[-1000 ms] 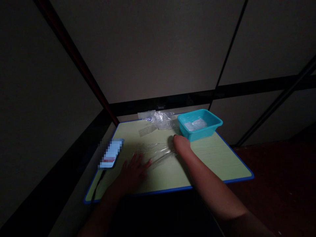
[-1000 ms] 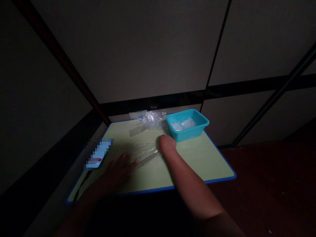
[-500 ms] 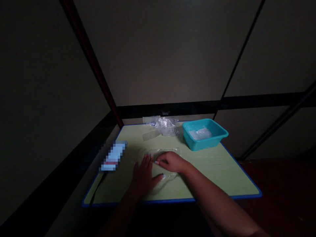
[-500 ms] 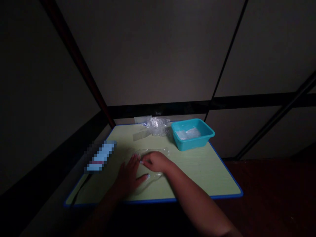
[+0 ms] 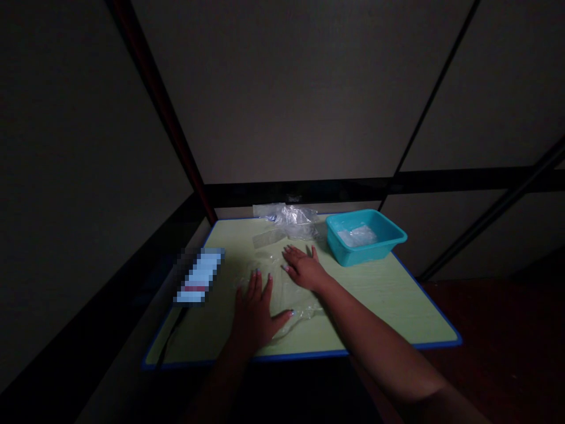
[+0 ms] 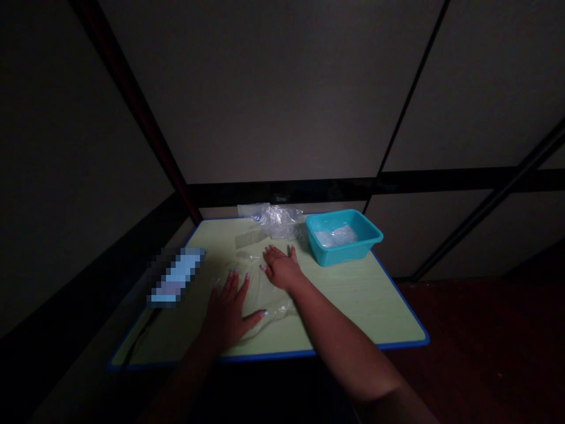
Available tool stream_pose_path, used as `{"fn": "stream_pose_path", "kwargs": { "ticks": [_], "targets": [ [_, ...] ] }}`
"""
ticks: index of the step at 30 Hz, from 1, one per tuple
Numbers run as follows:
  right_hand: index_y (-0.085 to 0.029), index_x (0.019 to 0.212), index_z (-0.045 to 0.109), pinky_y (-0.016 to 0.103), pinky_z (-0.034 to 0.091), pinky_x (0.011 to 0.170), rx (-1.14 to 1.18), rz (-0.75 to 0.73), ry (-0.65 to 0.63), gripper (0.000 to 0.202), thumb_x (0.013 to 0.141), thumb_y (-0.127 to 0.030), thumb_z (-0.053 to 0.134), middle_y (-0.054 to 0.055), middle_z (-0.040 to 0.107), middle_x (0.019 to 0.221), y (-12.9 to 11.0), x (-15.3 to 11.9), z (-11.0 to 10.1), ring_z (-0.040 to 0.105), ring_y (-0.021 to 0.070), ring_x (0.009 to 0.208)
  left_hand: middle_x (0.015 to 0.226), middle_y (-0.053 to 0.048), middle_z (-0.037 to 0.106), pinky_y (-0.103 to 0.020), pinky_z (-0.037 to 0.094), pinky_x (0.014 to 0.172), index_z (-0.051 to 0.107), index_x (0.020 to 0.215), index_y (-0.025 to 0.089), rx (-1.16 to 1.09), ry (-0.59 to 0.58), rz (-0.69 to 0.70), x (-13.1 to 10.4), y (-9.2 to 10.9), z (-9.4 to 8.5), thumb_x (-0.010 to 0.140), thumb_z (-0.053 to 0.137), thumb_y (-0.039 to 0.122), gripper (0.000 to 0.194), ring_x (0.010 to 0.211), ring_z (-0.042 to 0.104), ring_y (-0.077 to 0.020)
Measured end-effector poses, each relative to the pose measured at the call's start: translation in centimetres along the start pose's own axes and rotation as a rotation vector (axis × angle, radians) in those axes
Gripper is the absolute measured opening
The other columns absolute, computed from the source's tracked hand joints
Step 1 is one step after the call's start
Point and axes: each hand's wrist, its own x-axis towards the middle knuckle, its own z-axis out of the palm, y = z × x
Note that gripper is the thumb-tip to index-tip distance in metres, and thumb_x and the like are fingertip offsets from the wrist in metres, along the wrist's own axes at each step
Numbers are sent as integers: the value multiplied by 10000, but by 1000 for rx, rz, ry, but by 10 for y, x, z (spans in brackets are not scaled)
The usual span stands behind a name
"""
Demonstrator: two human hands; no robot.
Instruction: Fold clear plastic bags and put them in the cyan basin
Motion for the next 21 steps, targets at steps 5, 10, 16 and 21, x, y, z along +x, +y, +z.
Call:
{"fn": "stream_pose_path", "kwargs": {
  "ticks": [5, 10, 16, 21],
  "targets": [
    [-249, 1415, 434, 613, 84, 1118, 109, -78, 36, 488, 936, -331, 470, 104, 422, 1482, 0, -2, -5, 331, 229, 1399, 1537, -238, 245, -637, 222, 1093, 379, 1450, 108, -14, 33, 1, -1, -1, 2, 798, 574, 619, 851, 1439, 207, -376],
    [-334, 1384, 469, 620, 47, 1117, 185, -267, -169, 445, 942, -381, 499, 61, 510, 1418, -2, -6, 0, 394, 219, 1364, 1531, -232, 268, -637, 214, 1096, 387, 1446, 119, -25, 8, -6, -1, 0, 1, 801, 566, 625, 839, 1434, 224, -377],
    [-314, 1500, 237, 651, -16, 1101, -41, -137, -217, 576, 970, -470, 401, 62, 204, 1571, 5, -4, 6, 176, 236, 1455, 1566, -171, 207, -637, 208, 1097, 305, 1490, 174, -41, -121, -4, 6, -9, -8, 808, 556, 623, 854, 1448, 175, -372],
    [-303, 1518, 159, 653, -20, 1101, -57, -129, -229, 721, 916, -586, 437, 63, 133, 1588, 2, -3, 3, 128, 258, 1464, 1585, -134, 184, -640, 186, 1099, 279, 1497, 255, -1, -199, 15, 8, -26, -15, 825, 537, 614, 804, 1457, 142, -358]
  ]
}}
